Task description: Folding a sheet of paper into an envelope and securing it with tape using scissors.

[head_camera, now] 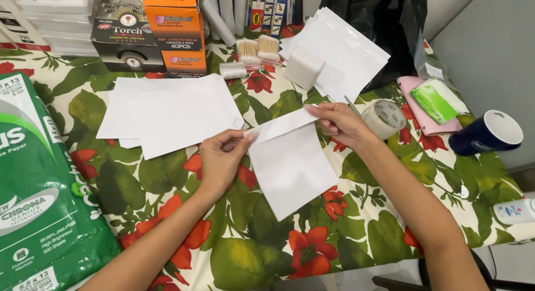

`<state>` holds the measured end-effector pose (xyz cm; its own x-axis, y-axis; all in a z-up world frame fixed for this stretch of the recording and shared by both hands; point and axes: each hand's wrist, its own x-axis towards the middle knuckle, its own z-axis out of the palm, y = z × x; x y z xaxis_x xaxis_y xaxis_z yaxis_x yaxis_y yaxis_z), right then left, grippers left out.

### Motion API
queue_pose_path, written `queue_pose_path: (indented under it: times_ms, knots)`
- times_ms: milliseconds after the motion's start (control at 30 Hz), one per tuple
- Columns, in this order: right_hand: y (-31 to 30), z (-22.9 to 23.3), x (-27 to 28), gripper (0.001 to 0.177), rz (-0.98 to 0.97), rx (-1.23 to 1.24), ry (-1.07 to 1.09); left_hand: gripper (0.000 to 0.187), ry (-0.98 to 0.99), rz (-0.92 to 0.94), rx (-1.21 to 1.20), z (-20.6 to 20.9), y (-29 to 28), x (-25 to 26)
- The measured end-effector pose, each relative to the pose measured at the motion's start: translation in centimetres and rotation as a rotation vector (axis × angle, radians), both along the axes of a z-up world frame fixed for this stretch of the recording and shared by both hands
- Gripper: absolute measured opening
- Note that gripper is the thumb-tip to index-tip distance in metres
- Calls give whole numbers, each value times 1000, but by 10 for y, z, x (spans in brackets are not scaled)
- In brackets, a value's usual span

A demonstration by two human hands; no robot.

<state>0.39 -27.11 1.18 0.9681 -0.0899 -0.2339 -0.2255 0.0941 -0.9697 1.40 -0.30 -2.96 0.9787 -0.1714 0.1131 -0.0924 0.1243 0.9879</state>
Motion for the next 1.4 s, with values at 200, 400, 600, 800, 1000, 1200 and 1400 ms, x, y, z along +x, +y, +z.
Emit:
queue_pose_path:
  times_ms: [200,400,600,800,1000,1200,1400]
  knots:
    - [-5,2,-11,14,-74,-269,-48,12,79,-243,111,16,0,-18]
    - [8,5,-25,11,-171,-281,-185,13,169,-353,56,6,-2,-15]
    - [-1,-16,-22,13,-225,-95,-127,14,169,-380,76,8,1,-13]
    - [1,-12,-25,16,-258,-117,-158,14,146,-407,134,8,0,-15]
    - [-4,-10,-25,18,-223,-156,-257,11,16,-405,236,20,-1,-28]
    - [-2,1,-27,17,-248,-259,-277,9,26,-385,180,31,-1,-32]
    - [-4,-2,-30,19,-307,-194,-258,10,48,-394,137,27,-3,-30]
